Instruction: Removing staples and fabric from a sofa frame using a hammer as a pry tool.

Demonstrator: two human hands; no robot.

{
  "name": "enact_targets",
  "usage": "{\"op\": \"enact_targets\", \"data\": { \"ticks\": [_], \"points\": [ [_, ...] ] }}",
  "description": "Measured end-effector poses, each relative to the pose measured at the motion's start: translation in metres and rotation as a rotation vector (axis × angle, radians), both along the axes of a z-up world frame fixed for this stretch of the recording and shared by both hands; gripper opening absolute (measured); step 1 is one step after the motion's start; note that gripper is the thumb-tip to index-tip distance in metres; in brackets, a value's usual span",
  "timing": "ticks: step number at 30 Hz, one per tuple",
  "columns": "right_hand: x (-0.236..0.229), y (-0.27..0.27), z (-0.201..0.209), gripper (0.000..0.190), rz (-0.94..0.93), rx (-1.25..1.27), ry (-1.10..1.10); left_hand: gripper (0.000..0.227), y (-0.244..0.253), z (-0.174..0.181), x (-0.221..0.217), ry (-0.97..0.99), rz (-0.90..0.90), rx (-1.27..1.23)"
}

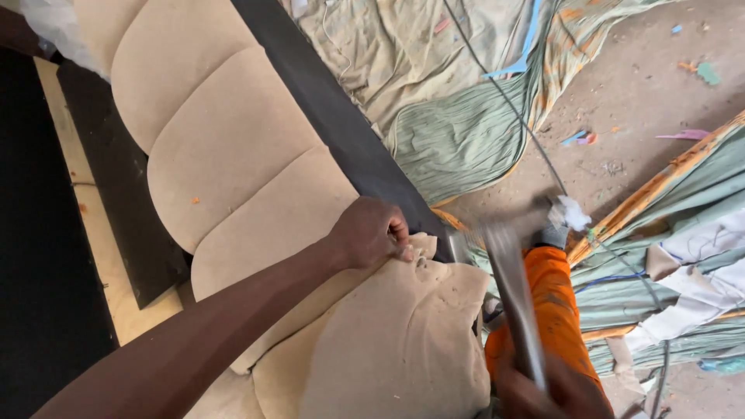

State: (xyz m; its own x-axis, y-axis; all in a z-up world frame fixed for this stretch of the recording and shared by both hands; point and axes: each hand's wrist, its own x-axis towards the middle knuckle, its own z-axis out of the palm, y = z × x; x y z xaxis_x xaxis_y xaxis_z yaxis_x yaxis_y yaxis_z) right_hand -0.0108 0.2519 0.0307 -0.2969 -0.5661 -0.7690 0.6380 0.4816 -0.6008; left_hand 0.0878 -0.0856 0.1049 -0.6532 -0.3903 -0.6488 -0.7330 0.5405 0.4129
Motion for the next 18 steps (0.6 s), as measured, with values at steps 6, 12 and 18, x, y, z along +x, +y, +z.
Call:
{"op": "enact_targets", "data": {
  "ticks": [6, 12, 18],
  "points": [
    [-0.025, -0.184, 0.071, 0.051, 0.024, -0.113, -0.071, 0.010, 0.001, -0.003, 0.005, 0.199, 0.261, 0.148],
    [-0.011, -0.197, 0.040, 0.055, 0.067, -0.123, -0.123, 0.003, -0.001, -0.008, 0.008, 0.223, 0.304, 0.221],
    [-0.004, -0.192, 0.019, 0.055, 0.022, -0.072, -0.109, 0.003, 0.012, 0.006, 0.014, 0.305, 0.196, 0.103]
  ]
}}
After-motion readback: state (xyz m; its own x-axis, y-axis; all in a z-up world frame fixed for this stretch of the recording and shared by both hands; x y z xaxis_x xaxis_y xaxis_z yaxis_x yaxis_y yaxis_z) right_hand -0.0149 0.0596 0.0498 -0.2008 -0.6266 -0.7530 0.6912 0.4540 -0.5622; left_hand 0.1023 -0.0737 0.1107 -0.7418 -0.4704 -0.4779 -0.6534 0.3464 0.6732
